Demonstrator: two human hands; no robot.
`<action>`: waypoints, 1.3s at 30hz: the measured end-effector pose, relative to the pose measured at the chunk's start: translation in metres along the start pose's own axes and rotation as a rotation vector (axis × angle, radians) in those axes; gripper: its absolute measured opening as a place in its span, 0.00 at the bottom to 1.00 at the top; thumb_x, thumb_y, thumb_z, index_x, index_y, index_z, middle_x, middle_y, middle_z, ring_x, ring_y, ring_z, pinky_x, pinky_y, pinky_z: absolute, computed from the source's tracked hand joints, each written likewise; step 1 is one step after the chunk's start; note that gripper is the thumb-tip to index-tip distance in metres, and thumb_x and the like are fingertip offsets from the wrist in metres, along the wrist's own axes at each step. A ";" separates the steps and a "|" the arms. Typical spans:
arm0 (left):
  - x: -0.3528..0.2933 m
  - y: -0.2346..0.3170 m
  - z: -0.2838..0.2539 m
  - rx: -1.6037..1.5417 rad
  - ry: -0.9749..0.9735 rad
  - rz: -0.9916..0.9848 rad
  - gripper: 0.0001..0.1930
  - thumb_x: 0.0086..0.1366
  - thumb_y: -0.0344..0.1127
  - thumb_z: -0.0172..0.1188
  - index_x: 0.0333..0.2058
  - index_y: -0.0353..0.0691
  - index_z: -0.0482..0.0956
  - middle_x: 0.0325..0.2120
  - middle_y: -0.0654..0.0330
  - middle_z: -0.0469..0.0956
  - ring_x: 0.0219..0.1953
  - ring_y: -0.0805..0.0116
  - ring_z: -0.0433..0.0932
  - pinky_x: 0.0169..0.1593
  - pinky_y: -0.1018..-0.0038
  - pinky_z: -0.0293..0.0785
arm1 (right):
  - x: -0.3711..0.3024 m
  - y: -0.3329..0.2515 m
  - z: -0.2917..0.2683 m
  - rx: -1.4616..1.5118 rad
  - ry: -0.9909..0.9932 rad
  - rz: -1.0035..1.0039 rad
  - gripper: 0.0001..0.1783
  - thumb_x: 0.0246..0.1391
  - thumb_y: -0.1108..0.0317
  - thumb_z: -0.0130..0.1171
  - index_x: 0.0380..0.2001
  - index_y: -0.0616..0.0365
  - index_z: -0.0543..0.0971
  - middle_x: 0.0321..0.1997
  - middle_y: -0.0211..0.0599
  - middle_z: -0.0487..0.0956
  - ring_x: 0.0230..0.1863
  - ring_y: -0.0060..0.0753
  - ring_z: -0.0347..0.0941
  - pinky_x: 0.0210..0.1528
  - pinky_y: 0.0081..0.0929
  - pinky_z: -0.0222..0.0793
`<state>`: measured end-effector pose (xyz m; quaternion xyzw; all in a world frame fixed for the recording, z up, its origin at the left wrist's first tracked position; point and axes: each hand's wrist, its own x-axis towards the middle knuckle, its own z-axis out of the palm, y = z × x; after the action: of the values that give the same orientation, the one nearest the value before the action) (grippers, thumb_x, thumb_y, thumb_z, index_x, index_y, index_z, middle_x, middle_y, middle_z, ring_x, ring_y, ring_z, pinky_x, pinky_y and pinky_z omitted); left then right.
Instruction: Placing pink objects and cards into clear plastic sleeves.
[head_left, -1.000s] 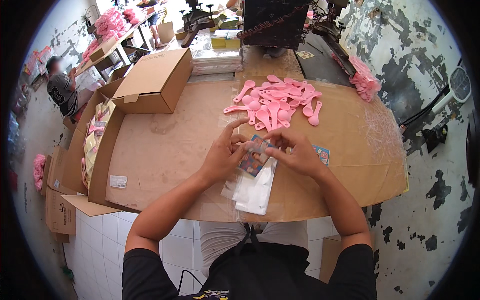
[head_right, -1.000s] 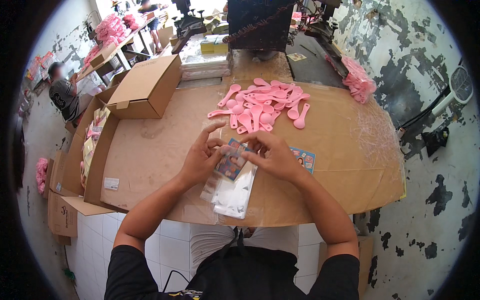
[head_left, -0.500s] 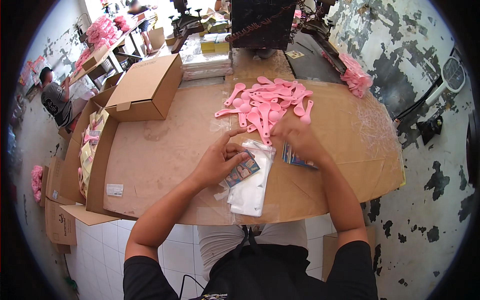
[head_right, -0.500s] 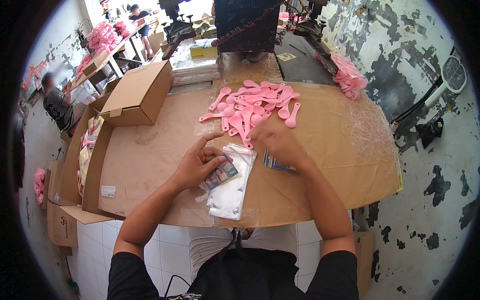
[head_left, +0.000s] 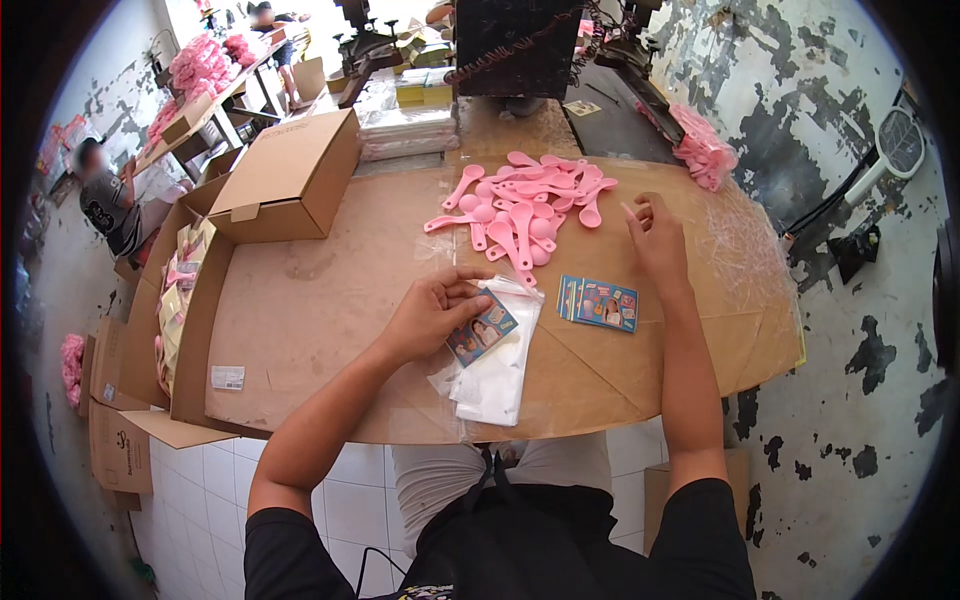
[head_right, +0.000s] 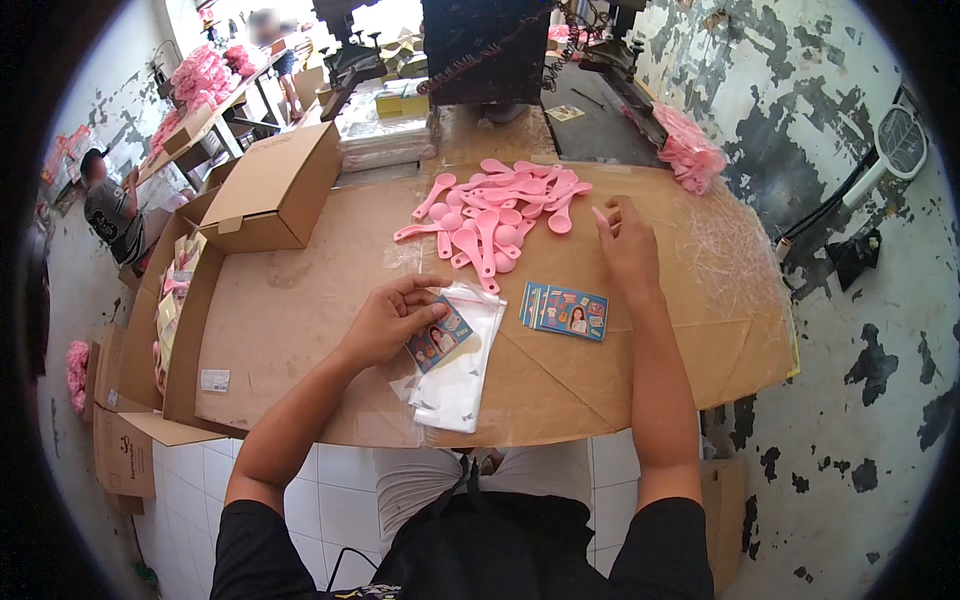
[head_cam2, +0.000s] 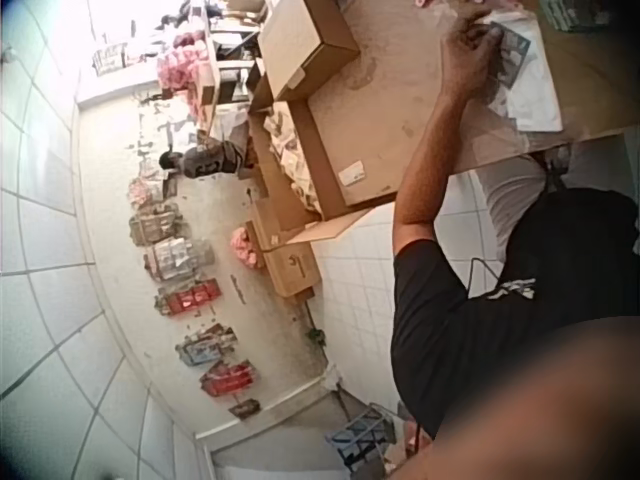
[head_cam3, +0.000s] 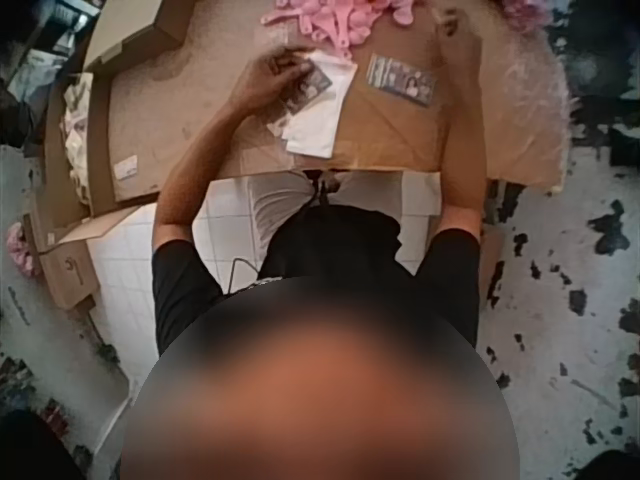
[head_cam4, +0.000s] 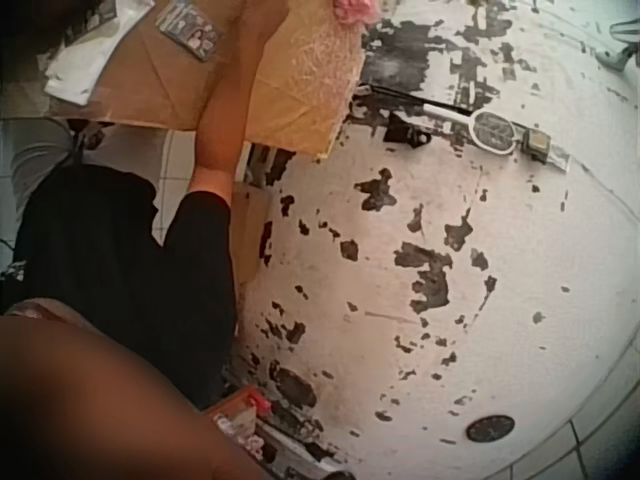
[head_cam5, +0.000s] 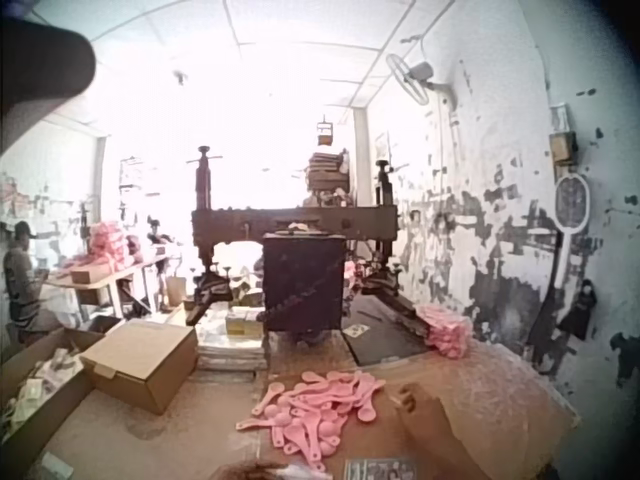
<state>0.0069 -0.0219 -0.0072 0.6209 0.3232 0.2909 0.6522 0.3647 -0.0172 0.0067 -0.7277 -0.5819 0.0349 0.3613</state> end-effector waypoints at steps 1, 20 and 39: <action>0.000 0.000 0.001 0.004 0.008 0.002 0.22 0.69 0.27 0.61 0.60 0.32 0.71 0.42 0.57 0.83 0.42 0.77 0.81 0.46 0.79 0.80 | -0.005 -0.014 0.001 0.199 0.044 -0.048 0.16 0.63 0.65 0.61 0.51 0.59 0.78 0.35 0.43 0.80 0.31 0.37 0.79 0.34 0.35 0.74; 0.007 -0.002 0.028 -0.124 0.047 0.085 0.19 0.70 0.26 0.60 0.58 0.31 0.73 0.44 0.56 0.82 0.46 0.74 0.82 0.49 0.79 0.79 | -0.057 -0.080 0.030 1.135 -0.259 -0.130 0.22 0.64 0.75 0.59 0.60 0.66 0.72 0.43 0.35 0.78 0.36 0.23 0.80 0.39 0.22 0.80; 0.005 -0.002 0.029 -0.182 0.078 0.070 0.19 0.70 0.27 0.60 0.58 0.30 0.72 0.45 0.56 0.82 0.45 0.75 0.81 0.48 0.80 0.80 | -0.063 -0.086 0.033 1.142 -0.124 -0.159 0.23 0.64 0.75 0.60 0.60 0.68 0.70 0.48 0.37 0.74 0.40 0.25 0.82 0.39 0.22 0.80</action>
<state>0.0325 -0.0357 -0.0093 0.5581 0.2988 0.3654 0.6824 0.2582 -0.0511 0.0083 -0.3680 -0.5437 0.3586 0.6636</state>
